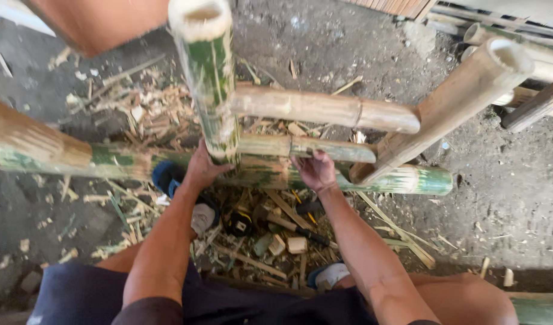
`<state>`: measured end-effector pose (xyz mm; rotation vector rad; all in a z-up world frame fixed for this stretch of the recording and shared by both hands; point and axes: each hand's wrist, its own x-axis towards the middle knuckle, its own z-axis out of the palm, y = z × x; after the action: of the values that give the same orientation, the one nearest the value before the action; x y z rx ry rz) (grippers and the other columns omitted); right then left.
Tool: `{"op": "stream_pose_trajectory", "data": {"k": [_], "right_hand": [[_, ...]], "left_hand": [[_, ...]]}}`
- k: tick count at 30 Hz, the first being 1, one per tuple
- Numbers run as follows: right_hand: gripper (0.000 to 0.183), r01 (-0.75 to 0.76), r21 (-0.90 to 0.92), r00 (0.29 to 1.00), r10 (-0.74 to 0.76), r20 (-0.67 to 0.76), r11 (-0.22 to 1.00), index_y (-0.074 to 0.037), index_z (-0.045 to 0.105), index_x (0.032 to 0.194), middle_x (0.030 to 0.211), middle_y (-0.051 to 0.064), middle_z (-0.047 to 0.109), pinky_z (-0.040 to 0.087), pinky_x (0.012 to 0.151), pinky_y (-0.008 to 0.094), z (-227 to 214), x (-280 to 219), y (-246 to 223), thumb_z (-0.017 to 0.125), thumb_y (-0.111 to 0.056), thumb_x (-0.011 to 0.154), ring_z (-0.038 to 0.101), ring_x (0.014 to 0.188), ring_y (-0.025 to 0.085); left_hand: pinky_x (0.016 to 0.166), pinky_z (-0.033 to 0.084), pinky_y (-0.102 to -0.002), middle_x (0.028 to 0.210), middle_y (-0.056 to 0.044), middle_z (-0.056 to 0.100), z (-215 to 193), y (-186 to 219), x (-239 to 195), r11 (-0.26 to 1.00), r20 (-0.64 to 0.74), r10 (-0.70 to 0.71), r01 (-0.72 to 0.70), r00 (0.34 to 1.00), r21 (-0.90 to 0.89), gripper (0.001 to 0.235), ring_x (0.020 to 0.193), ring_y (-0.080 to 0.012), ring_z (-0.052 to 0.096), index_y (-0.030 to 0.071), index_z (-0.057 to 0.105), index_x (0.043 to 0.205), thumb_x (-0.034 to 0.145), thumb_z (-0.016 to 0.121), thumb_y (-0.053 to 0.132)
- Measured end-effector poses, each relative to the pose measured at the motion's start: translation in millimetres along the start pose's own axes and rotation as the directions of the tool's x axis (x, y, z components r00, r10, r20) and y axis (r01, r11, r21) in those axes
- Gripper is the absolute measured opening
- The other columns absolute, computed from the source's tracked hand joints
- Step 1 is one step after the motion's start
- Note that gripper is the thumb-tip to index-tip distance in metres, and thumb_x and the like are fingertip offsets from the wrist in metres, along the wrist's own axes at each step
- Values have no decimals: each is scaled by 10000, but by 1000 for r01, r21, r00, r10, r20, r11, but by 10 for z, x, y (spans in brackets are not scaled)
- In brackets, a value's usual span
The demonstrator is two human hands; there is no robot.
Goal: The person uses a chisel and hammer to carve holes into a bamboo pole. They periodically measure and mark the bamboo with a pencil and fit a smaller bamboo piece into the carved hole to check alignment.
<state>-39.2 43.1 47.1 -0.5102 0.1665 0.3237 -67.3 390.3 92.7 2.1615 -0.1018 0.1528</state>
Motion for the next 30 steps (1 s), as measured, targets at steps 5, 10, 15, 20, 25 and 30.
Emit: {"op": "stream_pose_trajectory", "data": {"k": [5, 10, 15, 20, 25, 30], "right_hand": [[545, -18, 9, 999, 18, -32, 1000, -77, 650, 1070, 1231, 145, 610, 551, 1065, 457, -129, -70, 40, 857, -182, 577, 551, 1200, 341], [456, -53, -3, 995, 53, 84, 999, -101, 653, 1049, 1279, 116, 614, 554, 1079, 443, -145, -37, 24, 864, -195, 656, 560, 1242, 302], [550, -80, 114, 985, 61, 162, 990, -64, 617, 1213, 1286, 147, 625, 540, 1067, 454, -133, -78, 94, 841, -274, 757, 590, 1220, 293], [638, -124, -160, 972, 152, 180, 979, -62, 570, 1369, 1300, 142, 644, 536, 1071, 454, -378, -222, -80, 802, -320, 834, 625, 1211, 269], [526, -282, -898, 937, 297, -183, 338, -92, 585, 1370, 1287, 112, 679, 581, 987, 452, -991, -717, -6, 686, -283, 891, 658, 1165, 294], [615, -180, -862, 832, 395, -390, -474, -198, 438, 1511, 1350, 191, 593, 511, 973, 472, -1396, -1166, 861, 662, -162, 940, 612, 1196, 371]], "left_hand": [[993, 520, -442, 1285, -205, 681, 74, 111, -256, 967, 83, -107, 85, 991, 240, 674, 1189, -349, 649, 24, 531, 1382, 847, 781, 348], [880, 483, -443, 977, -63, 714, 256, 829, -32, 836, 763, -364, -174, 534, 520, 388, 898, -214, 662, 149, 758, 1127, 1001, 575, 468], [625, 552, -298, 939, -83, 762, 1413, 1865, 289, 862, 644, 343, -501, 684, 73, 270, 678, -135, 662, 133, 728, 1150, 1041, 562, 316], [436, 530, -304, 1098, -143, 728, 2044, 1850, 567, 588, 449, 590, -738, 671, 331, 545, 593, -164, 612, 179, 567, 1312, 898, 586, 534], [318, 385, -299, 685, -96, 609, 2115, 1530, 740, 628, 688, 96, -580, 719, 518, 940, 440, -123, 450, 162, 442, 1483, 824, 497, 830], [344, 330, -308, 593, -40, 514, 2081, 1609, 802, 596, 624, 93, -545, 776, 590, 976, 424, -112, 393, 186, 473, 1464, 777, 508, 878]]}}
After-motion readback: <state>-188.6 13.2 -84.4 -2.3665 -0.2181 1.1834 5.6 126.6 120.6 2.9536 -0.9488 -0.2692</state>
